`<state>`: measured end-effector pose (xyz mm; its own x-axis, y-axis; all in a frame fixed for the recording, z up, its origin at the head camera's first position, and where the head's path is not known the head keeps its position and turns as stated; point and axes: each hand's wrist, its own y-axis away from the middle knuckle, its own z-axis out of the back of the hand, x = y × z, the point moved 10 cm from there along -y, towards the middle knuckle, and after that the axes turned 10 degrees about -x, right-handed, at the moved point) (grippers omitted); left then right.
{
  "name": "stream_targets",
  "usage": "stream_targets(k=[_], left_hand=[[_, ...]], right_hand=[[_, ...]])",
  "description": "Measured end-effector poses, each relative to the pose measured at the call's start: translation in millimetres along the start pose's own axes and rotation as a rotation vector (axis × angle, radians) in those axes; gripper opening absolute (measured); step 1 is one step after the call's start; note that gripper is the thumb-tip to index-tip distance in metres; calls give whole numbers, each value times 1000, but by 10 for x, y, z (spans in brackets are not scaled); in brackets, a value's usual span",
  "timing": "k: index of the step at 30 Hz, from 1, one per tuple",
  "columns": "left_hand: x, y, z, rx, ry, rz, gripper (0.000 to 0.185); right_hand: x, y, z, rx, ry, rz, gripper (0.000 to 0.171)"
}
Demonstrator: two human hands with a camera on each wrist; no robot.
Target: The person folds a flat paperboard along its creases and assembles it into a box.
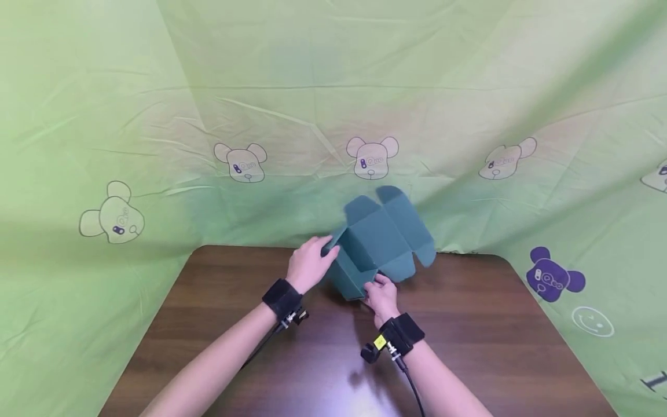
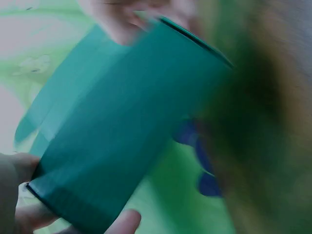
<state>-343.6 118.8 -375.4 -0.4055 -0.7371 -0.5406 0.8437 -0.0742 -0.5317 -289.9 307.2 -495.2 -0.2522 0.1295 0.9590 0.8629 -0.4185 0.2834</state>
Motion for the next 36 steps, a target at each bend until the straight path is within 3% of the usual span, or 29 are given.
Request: stream_targets(k=[4,9,14,20,25,27,29,32,36], left_hand=[[318,291,-129,116,47,57,44],[643,585,-271,247,178,155,44],[837,723,-384,328,287,238,46],[976,767,-418,358,374,294,54],[1220,656,-328,290,400,392,69],[1322,524,-263,210,470,430,70],[1373,354,-182,124,553,445,64],[1324,116,-46,34,624,393,46],[1236,-48,86,-19,602,342,24]], right_hand=[[82,-76,99,-16,215,116,55],[106,-90,57,60,427,205,54],[20,-94,36,108,456,196,54],[-41,-154,105,116,400,170,62],[136,-319,353,29,461,253,79],[297,-412,434,-1,469,331,76],[468,-500,470,3,406,386,69],[677,-571,491,21,272,441,52],[829,-531,478,41,174,457,38]])
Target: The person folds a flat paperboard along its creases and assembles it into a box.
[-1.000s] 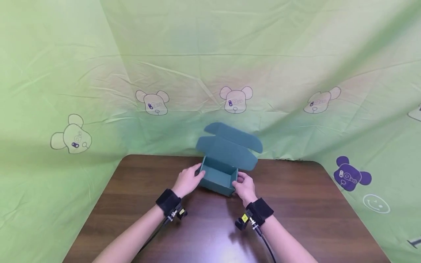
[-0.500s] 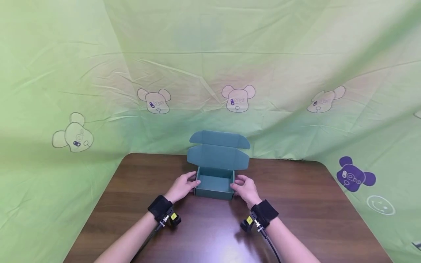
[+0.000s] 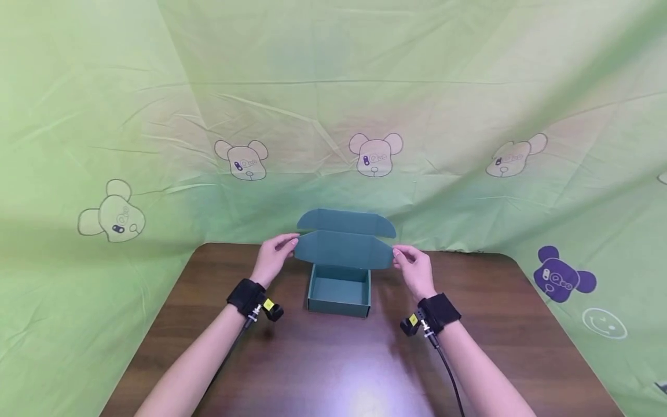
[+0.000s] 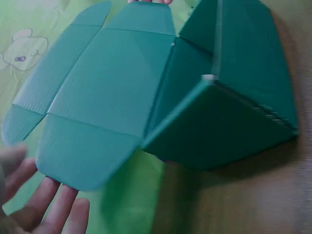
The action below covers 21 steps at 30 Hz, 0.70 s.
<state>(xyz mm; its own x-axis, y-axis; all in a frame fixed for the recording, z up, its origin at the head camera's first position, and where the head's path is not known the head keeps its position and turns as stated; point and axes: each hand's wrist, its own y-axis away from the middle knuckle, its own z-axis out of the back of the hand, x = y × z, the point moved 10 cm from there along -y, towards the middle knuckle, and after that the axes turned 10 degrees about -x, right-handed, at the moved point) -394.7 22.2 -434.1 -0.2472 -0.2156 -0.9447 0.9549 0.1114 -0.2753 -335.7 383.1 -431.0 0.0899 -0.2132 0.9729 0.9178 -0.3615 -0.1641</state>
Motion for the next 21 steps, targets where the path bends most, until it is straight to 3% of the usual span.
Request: stream_targets(k=[5,11,15,21], left_hand=[[-21,0,-25,25,37,4,19],[-55,98,-246,200,165,66,29],[-27,171,-441,316,242,136,40],[23,216,-585,425,240,173,53]], right_hand=[[-11,29,-14,35,-39,33,38],[33,109,-190,197,-122,35,44],[0,169,-377,318,-211,-37,52],[-114,175,-503,355,-200,-90,57]])
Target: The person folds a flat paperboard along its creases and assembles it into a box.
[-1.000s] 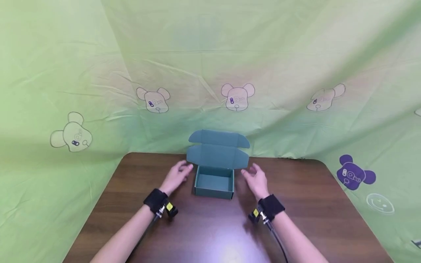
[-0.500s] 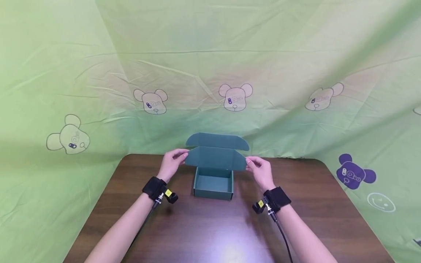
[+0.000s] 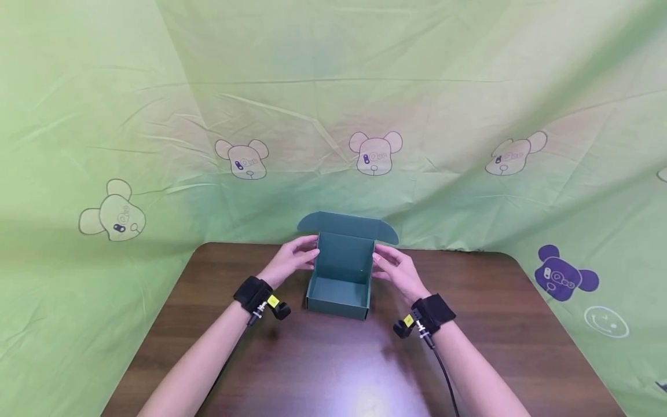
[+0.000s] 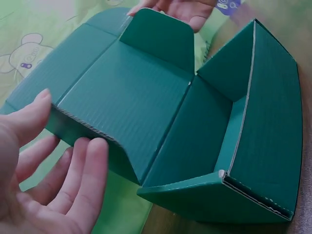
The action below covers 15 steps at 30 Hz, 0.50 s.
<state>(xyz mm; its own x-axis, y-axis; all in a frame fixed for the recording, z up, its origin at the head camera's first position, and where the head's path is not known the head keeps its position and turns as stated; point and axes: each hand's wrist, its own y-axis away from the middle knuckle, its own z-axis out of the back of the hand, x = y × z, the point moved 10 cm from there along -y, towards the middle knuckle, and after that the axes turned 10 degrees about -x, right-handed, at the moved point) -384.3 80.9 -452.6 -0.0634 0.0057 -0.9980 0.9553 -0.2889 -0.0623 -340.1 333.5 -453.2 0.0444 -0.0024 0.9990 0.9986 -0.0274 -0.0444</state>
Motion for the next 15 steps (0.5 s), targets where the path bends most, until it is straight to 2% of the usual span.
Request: stream_targets(k=[4,8,11,15], left_hand=[[5,12,0,45,-6,-14,57],[38,91,2,90,-13,-42,59],[87,163,-11,116,-47,-81,57],[122,225,-10,108,-142,-169,48]], right_hand=[[2,20,-21,33,63,30,62],[-16,101,-17,44,142,64,64],[-30,174,-40,66,194,131,58],[-36,269,-120,142,176,258,54]])
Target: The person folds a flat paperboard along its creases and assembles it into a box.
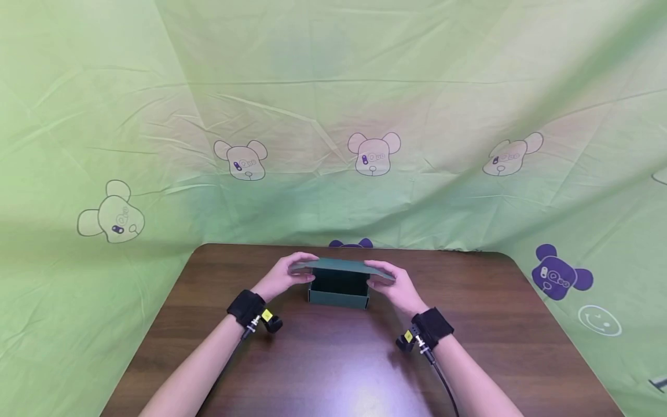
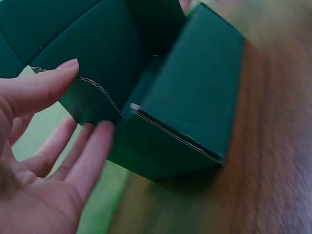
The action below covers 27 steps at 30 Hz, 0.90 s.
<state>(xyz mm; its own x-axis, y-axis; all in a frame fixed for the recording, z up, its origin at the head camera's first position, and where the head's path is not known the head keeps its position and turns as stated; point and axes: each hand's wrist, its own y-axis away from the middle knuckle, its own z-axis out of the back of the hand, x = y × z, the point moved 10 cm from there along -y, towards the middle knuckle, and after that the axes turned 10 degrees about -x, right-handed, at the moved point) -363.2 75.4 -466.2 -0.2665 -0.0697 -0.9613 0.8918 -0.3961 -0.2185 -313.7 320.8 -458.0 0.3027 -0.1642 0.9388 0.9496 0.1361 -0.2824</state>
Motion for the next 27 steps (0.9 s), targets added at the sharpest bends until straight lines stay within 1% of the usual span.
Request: stream_targets(k=[1,3,5,6,8,9,11,13,15,18,21,23,25,27], left_hand=[[3,14,-2,-5,-25,-15,47],[7,48,-9,-5,-45,-33,48],[-17,100,-14,15,-58,-31,51],[-49,130,-11,26,-77,-29,54],[-145,178,-4,48,-138,-44,59],[-211,192,-1,56,-190,-61,60],[-353,200,-16,69,-322,-105,59],[-462,192,-72,88,-460,-165,59],[-495,203,-158,120,-592,-195,63],[-419,274,-287,177,-736,-211,71],[-315,374,-380,217,-839,-236,77],[-254,427,-426,234,-897,-277,80],[-207,472,-471,249,-947,-335,83],[-170,511,-507,256,-993,-373,84]], right_hand=[[5,22,-15,8,-9,24,55],[19,62,-26,8,-16,54,55],[79,95,-32,-1,19,84,54],[127,108,-35,-5,63,102,54],[269,122,-46,-9,206,147,53],[355,120,-63,-5,299,181,52],[519,105,-112,13,490,238,53],[634,93,-182,48,659,280,55],[682,108,-270,97,767,308,57],[649,188,-388,159,867,339,60],[566,289,-477,192,918,383,60],[503,347,-525,213,935,412,60],[419,395,-568,234,955,429,62],[351,442,-601,248,974,445,65]])
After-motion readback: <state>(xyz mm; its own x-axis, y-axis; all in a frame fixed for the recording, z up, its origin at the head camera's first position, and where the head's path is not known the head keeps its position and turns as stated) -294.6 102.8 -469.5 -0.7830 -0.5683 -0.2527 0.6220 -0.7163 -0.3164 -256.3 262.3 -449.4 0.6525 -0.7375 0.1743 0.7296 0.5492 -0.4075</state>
